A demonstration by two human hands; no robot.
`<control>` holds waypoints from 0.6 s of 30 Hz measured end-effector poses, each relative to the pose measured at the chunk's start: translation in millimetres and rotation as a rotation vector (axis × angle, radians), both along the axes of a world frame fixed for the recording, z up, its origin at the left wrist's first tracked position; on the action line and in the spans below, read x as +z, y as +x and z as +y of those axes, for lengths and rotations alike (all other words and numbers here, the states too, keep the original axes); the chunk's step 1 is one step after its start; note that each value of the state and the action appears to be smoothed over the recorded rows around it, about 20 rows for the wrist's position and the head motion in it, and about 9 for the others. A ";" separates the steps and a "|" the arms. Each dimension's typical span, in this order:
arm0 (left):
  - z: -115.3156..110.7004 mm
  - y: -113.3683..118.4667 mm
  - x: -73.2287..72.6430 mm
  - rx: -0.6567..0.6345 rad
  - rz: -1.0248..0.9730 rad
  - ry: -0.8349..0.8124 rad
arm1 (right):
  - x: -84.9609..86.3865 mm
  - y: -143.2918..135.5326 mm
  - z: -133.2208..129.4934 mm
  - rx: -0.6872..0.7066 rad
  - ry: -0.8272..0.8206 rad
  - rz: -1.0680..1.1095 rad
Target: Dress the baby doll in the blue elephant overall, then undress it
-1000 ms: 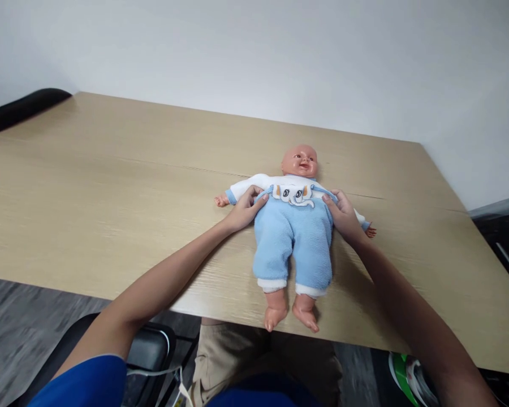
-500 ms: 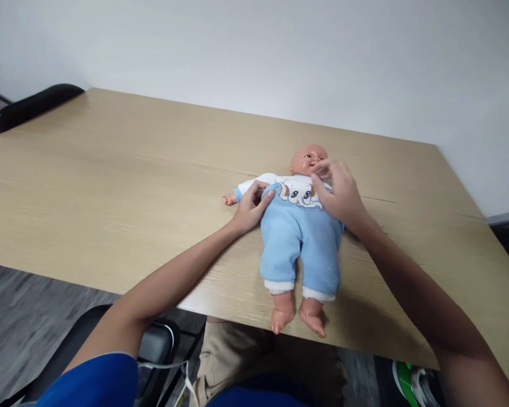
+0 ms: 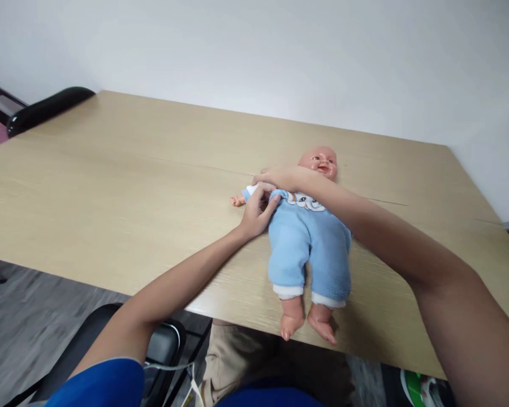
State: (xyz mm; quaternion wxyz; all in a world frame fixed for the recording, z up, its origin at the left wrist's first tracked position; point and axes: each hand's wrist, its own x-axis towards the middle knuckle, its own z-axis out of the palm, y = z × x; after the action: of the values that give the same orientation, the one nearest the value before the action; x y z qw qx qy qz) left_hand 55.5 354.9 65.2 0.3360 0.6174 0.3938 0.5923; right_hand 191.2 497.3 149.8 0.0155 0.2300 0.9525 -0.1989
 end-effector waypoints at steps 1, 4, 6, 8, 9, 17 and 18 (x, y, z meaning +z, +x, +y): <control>-0.4 0.1 0.0 0.000 -0.006 -0.007 | 0.9 1.9 -3.1 -0.010 0.022 0.004; -2.7 0.8 -1.2 0.007 0.032 0.009 | 3.5 16.1 -11.7 -0.052 0.081 0.066; -4.8 0.9 -2.7 0.025 0.088 0.045 | 4.3 29.1 -14.3 -0.100 0.066 0.171; -7.1 0.3 -4.0 0.050 0.141 0.085 | 4.3 41.6 -14.4 -0.152 0.019 0.278; -8.3 -0.5 -4.3 0.060 0.166 0.112 | 4.0 46.9 -13.9 -0.174 -0.007 0.318; -15.8 -2.9 -7.1 0.175 0.172 0.278 | 0.8 57.6 -14.0 -0.170 -0.124 0.407; -14.5 -1.9 -8.6 0.180 0.122 0.239 | 1.3 56.3 -14.8 -0.146 -0.129 0.396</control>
State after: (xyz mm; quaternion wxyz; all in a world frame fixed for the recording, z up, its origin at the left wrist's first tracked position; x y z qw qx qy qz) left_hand 53.7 340.4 56.6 0.1813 0.6502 0.3939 0.6239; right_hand 247.5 482.5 151.1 -0.1714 0.2532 0.9032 -0.3011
